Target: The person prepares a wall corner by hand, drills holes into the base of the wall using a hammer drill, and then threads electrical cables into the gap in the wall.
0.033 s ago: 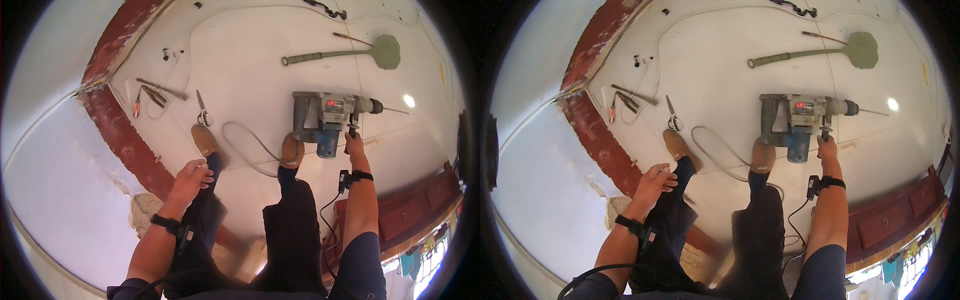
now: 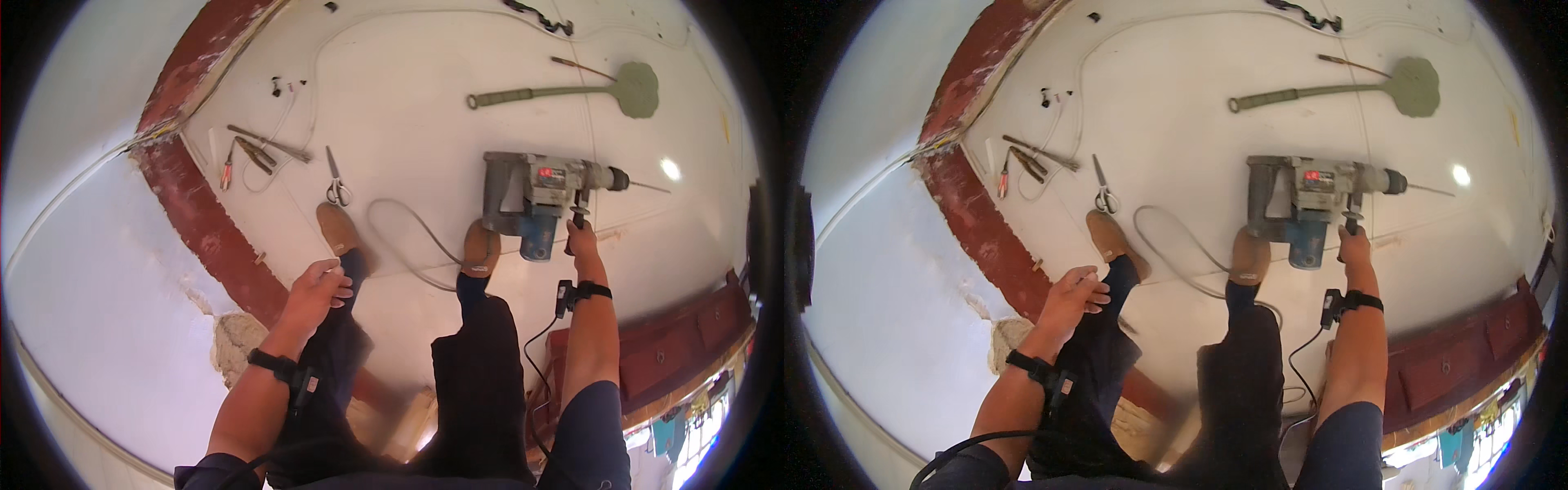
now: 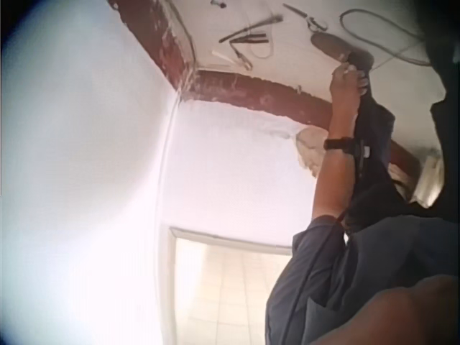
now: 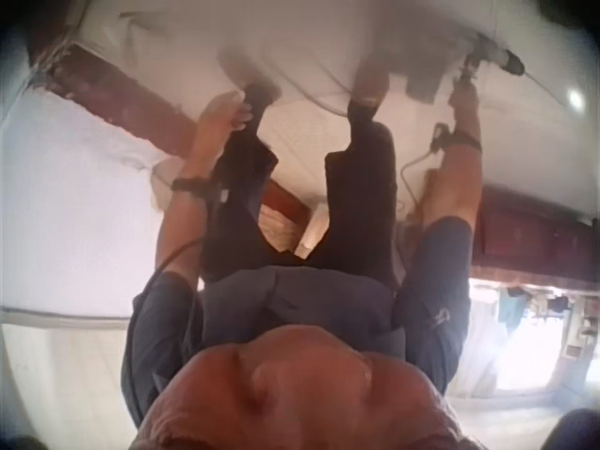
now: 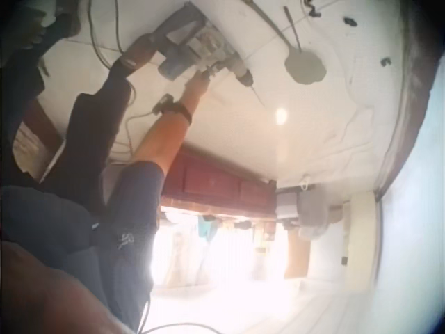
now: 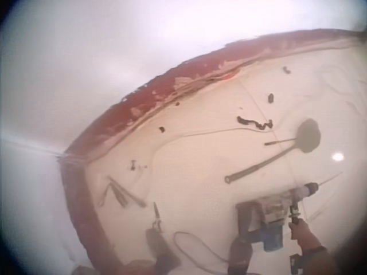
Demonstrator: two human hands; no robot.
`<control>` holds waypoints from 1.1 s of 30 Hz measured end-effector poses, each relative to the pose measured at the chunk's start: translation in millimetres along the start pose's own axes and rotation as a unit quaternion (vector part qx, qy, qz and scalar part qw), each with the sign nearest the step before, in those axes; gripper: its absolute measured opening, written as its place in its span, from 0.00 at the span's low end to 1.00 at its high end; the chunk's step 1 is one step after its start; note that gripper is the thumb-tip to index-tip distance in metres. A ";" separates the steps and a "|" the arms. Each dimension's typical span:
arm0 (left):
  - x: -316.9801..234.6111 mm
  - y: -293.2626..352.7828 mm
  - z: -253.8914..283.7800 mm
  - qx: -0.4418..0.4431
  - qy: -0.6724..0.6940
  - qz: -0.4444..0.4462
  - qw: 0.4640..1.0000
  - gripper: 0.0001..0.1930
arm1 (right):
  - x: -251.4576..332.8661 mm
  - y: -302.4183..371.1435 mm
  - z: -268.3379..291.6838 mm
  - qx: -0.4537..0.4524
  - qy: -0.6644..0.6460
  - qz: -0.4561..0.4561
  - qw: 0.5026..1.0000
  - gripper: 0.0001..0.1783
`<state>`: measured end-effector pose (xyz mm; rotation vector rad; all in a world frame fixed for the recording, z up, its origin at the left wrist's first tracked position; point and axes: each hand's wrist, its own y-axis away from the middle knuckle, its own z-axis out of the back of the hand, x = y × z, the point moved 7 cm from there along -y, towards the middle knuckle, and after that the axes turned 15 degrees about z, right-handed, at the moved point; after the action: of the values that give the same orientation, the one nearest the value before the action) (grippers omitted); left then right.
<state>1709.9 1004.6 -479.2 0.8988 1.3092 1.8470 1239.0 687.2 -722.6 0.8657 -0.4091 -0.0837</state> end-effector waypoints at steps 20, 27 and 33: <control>17.0 18.8 40.2 0.018 -0.134 -0.183 0.974 0.17 | 123.6 155.5 0.4 0.241 -0.024 0.000 0.970 0.23; 42.9 105.1 113.8 0.032 -0.388 -0.251 0.886 0.16 | 310.8 356.3 14.6 0.454 0.251 0.146 0.842 0.22; 90.4 149.6 185.3 0.077 -0.385 -0.247 0.886 0.18 | 403.0 436.9 21.5 0.465 0.508 0.253 0.679 0.25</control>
<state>1797.3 1131.6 -276.5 1.0968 1.0324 0.8480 1560.9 860.9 -253.6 1.5984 0.4640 1.1995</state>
